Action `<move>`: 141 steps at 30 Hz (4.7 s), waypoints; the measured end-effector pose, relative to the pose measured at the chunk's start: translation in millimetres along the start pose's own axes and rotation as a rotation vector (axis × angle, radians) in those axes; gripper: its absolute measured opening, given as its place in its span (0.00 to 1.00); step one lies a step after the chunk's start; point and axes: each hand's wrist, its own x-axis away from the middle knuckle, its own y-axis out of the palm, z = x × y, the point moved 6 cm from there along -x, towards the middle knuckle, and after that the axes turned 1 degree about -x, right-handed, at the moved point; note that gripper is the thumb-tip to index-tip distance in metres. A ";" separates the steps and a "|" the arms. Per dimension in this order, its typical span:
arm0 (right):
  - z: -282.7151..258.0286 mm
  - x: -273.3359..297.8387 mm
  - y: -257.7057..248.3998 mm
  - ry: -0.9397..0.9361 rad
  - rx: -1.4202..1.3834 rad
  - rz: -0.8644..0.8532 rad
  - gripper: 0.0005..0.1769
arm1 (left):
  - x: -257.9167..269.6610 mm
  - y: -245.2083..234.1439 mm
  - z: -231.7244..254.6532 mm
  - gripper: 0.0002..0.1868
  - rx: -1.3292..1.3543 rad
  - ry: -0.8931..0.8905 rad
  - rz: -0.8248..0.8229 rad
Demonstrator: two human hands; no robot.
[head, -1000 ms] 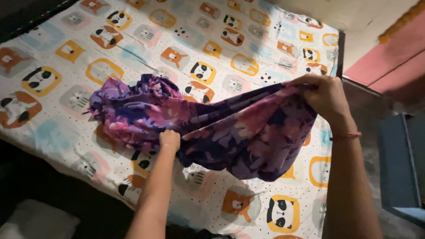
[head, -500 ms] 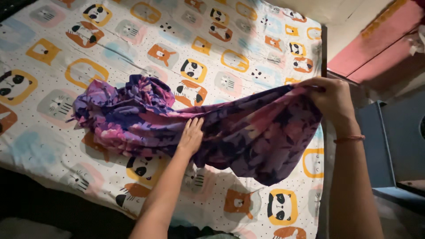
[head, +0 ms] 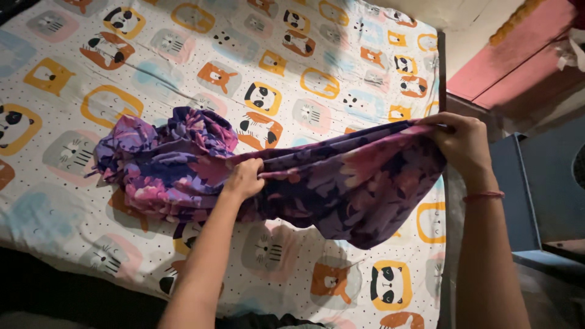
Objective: The person folds and manipulates a purple patterned cloth on a bed.
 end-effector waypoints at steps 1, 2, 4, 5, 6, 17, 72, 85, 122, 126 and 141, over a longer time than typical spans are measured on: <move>2.2 -0.1 -0.6 -0.001 0.004 0.012 0.12 | 2.8 1.5 -5.3 0.09 0.011 -0.150 -0.090; 4.9 0.0 -0.3 -0.002 0.008 0.024 0.12 | 7.0 4.1 -10.8 0.09 0.021 -0.300 -0.179; 13.4 -0.5 8.2 0.033 0.004 0.035 0.12 | 11.8 13.7 -6.0 0.09 -0.024 -0.290 -0.330; 17.8 -0.5 14.4 0.064 -0.003 0.045 0.12 | 19.2 22.1 -6.5 0.10 -0.071 -0.281 -0.476; 20.3 0.8 20.3 0.065 -0.005 0.042 0.12 | 24.0 28.9 -4.3 0.10 -0.073 -0.285 -0.478; 27.8 8.3 23.3 -0.014 0.001 0.157 0.12 | 46.6 70.2 -1.0 0.49 -0.192 -0.366 -0.530; 167.8 41.5 53.0 0.224 -0.422 0.030 0.08 | -80.4 -161.8 70.8 0.37 -0.161 -0.146 -0.187; 119.7 17.3 42.8 0.004 -0.457 0.215 0.21 | -118.7 -209.6 50.9 0.13 0.000 -0.017 0.166; 48.9 46.5 5.2 -0.051 0.019 0.093 0.19 | -2.0 157.6 -41.3 0.14 -0.284 -0.272 -0.566; 86.3 57.1 12.5 0.069 0.013 0.130 0.17 | -72.3 50.3 -52.1 0.12 -0.265 -0.326 -0.168; 120.3 45.8 25.3 -0.022 0.119 0.441 0.16 | -156.5 -149.6 59.7 0.10 -0.436 0.173 0.100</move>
